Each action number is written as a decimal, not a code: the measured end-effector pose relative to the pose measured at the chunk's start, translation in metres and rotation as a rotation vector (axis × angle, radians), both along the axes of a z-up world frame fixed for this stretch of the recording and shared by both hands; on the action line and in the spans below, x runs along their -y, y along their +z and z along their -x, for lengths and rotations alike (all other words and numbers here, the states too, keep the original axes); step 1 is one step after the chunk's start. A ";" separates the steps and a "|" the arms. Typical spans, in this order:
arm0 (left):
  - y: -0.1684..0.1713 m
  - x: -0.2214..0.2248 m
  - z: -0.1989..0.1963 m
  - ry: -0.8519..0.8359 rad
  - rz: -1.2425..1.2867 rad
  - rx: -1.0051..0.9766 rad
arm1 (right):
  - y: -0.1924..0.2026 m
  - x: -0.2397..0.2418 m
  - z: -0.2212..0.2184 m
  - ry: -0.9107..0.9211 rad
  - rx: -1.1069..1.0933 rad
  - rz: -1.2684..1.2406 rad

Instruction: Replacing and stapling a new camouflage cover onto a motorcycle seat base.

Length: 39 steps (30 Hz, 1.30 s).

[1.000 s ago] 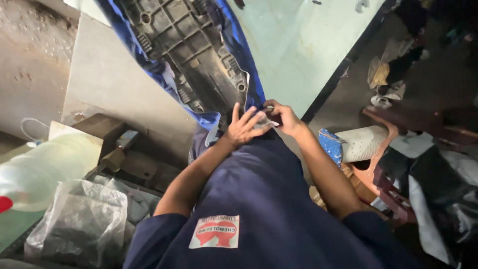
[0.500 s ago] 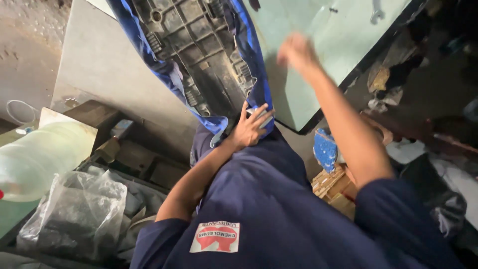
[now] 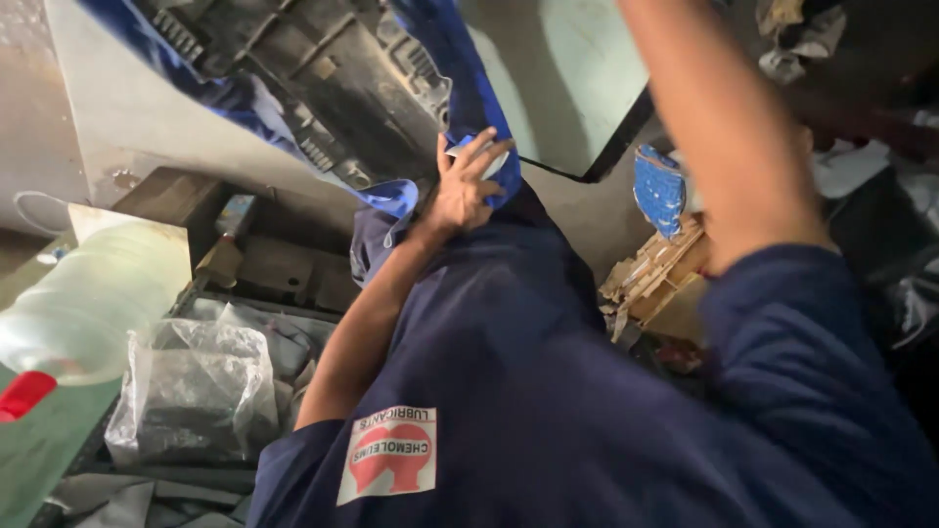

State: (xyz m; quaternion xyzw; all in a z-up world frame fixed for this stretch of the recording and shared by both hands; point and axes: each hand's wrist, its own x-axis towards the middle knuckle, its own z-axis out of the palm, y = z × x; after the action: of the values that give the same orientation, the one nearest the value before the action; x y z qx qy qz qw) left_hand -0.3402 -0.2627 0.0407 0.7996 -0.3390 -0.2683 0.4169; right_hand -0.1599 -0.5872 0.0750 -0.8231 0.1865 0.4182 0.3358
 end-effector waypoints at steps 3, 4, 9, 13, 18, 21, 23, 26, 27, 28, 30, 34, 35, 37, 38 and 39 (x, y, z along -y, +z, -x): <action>-0.001 -0.001 0.000 -0.011 -0.028 0.016 | 0.049 0.020 0.055 0.072 -0.094 0.015; -0.001 -0.001 -0.001 -0.015 -0.027 0.016 | 0.062 0.013 0.076 0.095 -0.126 0.019; -0.006 0.000 0.000 -0.011 -0.069 -0.019 | 0.045 0.006 0.248 0.115 0.054 -0.304; 0.018 0.006 -0.013 -0.043 -0.154 -0.072 | 0.044 -0.056 0.263 0.194 0.337 -0.339; 0.035 0.013 -0.020 -0.078 -0.225 0.042 | 0.015 -0.101 0.271 0.289 0.475 -0.149; 0.071 0.011 -0.042 -0.177 -0.338 0.119 | 0.022 -0.119 0.258 0.307 0.401 -0.011; 0.093 0.016 -0.060 -0.210 -0.391 0.175 | 0.038 -0.121 0.246 0.182 0.282 0.022; 0.106 0.030 -0.094 0.107 -0.535 0.151 | 0.039 -0.122 0.244 0.374 0.490 0.091; 0.102 0.034 -0.099 0.076 -0.589 0.091 | 0.025 -0.125 0.251 0.394 0.512 0.186; 0.099 0.037 -0.104 0.049 -0.648 0.030 | 0.012 -0.130 0.258 0.416 0.535 0.276; 0.063 0.030 -0.089 0.051 -0.637 0.132 | -0.022 -0.124 0.271 0.307 0.519 0.122; 0.034 0.028 -0.069 0.005 -0.713 0.292 | -0.031 -0.122 0.283 0.145 0.342 -0.004; 0.042 0.031 -0.086 0.011 -0.725 0.310 | -0.019 -0.110 0.259 0.144 0.362 -0.015; 0.067 0.028 -0.087 0.002 -0.723 0.241 | 0.021 -0.095 0.245 0.112 0.307 -0.165; 0.066 0.025 -0.086 -0.011 -0.730 0.252 | 0.017 -0.089 0.254 0.096 0.315 -0.170; 0.065 0.025 -0.086 0.009 -0.724 0.254 | 0.013 -0.080 0.263 0.081 0.321 -0.243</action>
State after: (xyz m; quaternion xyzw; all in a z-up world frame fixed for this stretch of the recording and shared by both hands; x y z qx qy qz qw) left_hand -0.2544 -0.2876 0.1055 0.9235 -0.2676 -0.2675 0.0631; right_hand -0.4228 -0.5073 0.0880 -0.8395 0.0455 0.3141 0.4410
